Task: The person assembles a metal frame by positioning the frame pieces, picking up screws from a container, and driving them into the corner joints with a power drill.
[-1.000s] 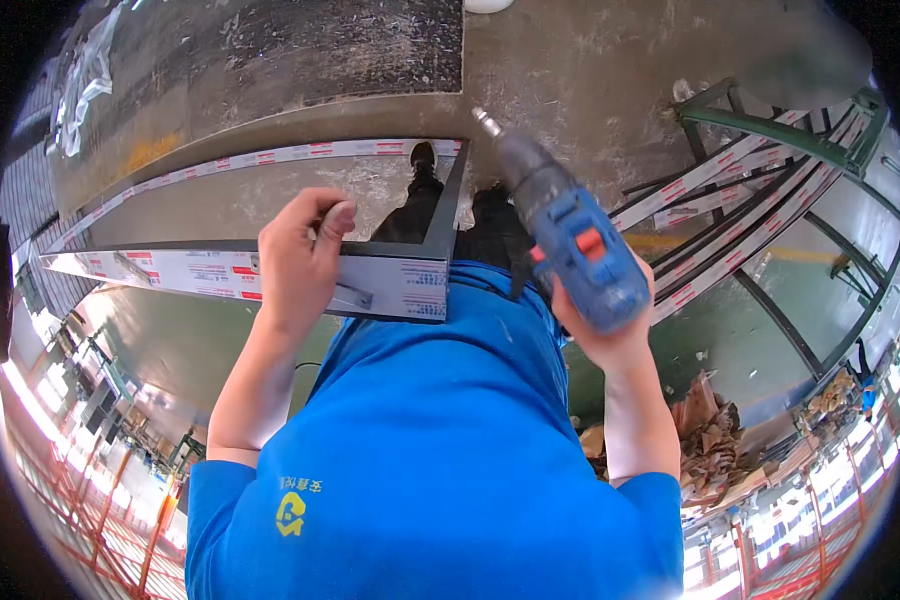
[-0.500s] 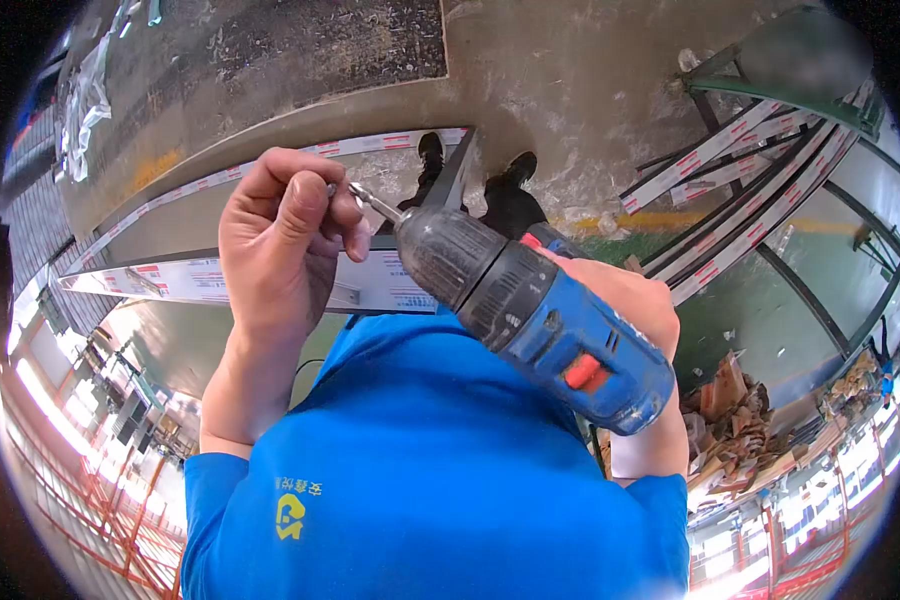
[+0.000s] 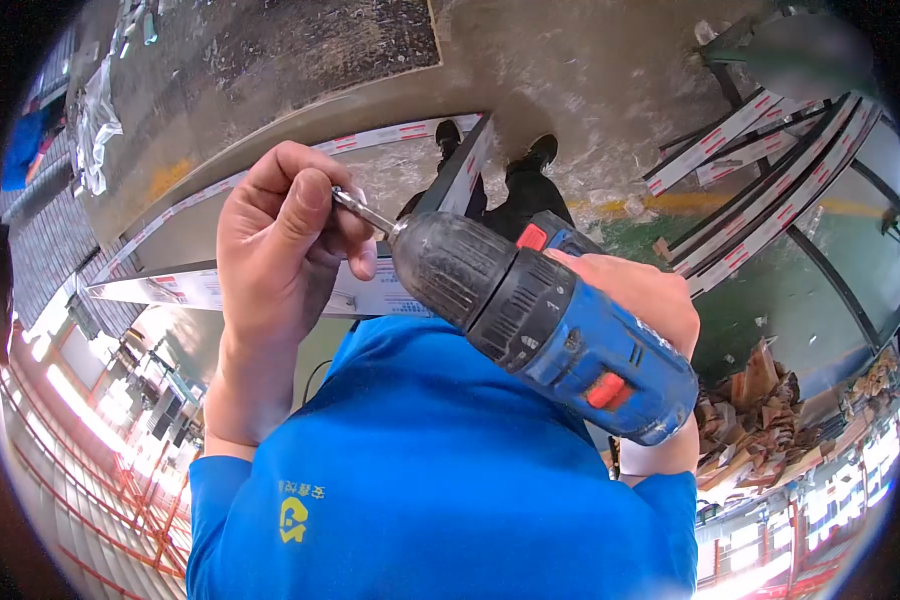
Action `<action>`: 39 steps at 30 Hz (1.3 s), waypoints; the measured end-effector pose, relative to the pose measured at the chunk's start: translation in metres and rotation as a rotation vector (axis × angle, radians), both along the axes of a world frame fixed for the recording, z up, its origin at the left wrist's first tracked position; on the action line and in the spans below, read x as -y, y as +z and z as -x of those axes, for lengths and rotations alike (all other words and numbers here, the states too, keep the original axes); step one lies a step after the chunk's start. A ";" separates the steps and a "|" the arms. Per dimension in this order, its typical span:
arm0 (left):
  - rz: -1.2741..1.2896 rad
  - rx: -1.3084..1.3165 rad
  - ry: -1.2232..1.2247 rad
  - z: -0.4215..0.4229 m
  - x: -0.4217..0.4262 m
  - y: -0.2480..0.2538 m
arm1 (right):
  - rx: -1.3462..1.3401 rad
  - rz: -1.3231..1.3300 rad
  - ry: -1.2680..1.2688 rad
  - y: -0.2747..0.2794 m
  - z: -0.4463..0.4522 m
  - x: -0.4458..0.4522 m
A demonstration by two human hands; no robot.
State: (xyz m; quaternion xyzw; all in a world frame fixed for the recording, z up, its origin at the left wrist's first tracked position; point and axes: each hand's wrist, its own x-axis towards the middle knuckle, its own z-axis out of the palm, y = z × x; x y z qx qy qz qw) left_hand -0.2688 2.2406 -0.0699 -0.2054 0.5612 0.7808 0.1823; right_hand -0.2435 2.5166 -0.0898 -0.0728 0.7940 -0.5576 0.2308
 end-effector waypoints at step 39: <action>1.141 -0.615 -1.164 -0.048 0.036 -0.061 | 0.178 0.750 0.153 -0.168 -0.030 -0.053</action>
